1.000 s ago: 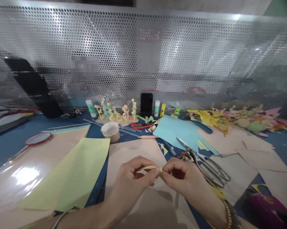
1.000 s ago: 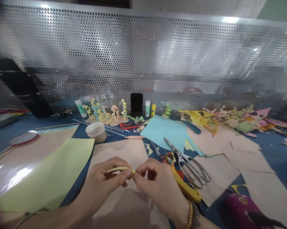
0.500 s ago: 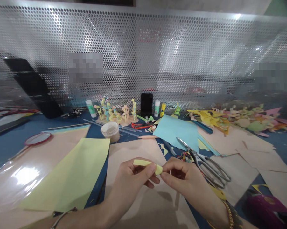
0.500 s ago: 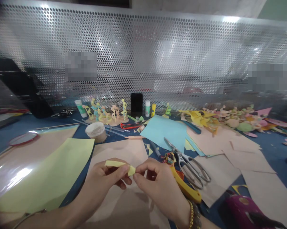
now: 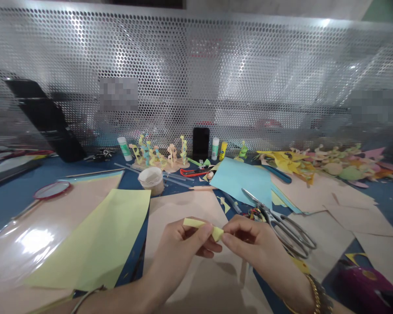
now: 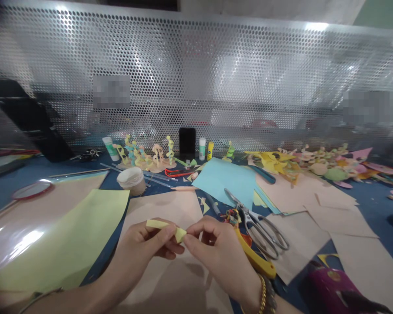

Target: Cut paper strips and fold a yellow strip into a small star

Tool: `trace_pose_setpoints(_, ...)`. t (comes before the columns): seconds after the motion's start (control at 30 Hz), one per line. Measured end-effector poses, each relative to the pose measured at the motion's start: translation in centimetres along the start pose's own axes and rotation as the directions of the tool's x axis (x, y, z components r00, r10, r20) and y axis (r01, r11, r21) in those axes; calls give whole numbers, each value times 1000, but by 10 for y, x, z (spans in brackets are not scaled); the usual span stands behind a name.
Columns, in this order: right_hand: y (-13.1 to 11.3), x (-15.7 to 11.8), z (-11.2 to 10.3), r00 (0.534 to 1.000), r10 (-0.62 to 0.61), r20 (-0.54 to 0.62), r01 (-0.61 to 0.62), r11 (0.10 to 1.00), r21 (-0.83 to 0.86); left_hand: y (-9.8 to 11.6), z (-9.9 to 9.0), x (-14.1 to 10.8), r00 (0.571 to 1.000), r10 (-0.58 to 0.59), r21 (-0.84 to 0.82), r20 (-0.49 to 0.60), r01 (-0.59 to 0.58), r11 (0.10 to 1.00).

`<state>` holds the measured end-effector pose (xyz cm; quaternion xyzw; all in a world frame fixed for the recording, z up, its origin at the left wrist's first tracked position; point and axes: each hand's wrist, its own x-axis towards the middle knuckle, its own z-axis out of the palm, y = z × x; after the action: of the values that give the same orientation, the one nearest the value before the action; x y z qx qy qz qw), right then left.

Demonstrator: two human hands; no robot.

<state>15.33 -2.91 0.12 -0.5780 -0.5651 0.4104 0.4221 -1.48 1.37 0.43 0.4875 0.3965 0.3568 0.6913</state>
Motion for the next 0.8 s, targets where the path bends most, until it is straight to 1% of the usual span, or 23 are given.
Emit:
trace_pose_setpoints(0.17,-2,1,2,1000,5,-22,-6,1000,-13,-1,1,1,1000,-1,-12,-6,1,1000)
trace_pose_setpoints(0.37,-3,-1,2,999,7,-44,-9,999,-40,3,2,1,998,34,40,-59,-32,999)
trace_pose_setpoints(0.47,-4,-2,1,1000,-19,-16,19,1000,-21,4,2,0,997,18,25,-74,-16,1000)
trace_pose_setpoints(0.6,-5,-2,-2,998,-45,33,45,999,-8,4,3,-2,998,30,-11,-63,-30,999)
trace_pose_setpoints(0.8,-5,0,-2,999,-41,20,41,999,-9,3,2,-2,998,12,-50,-62,-15,999)
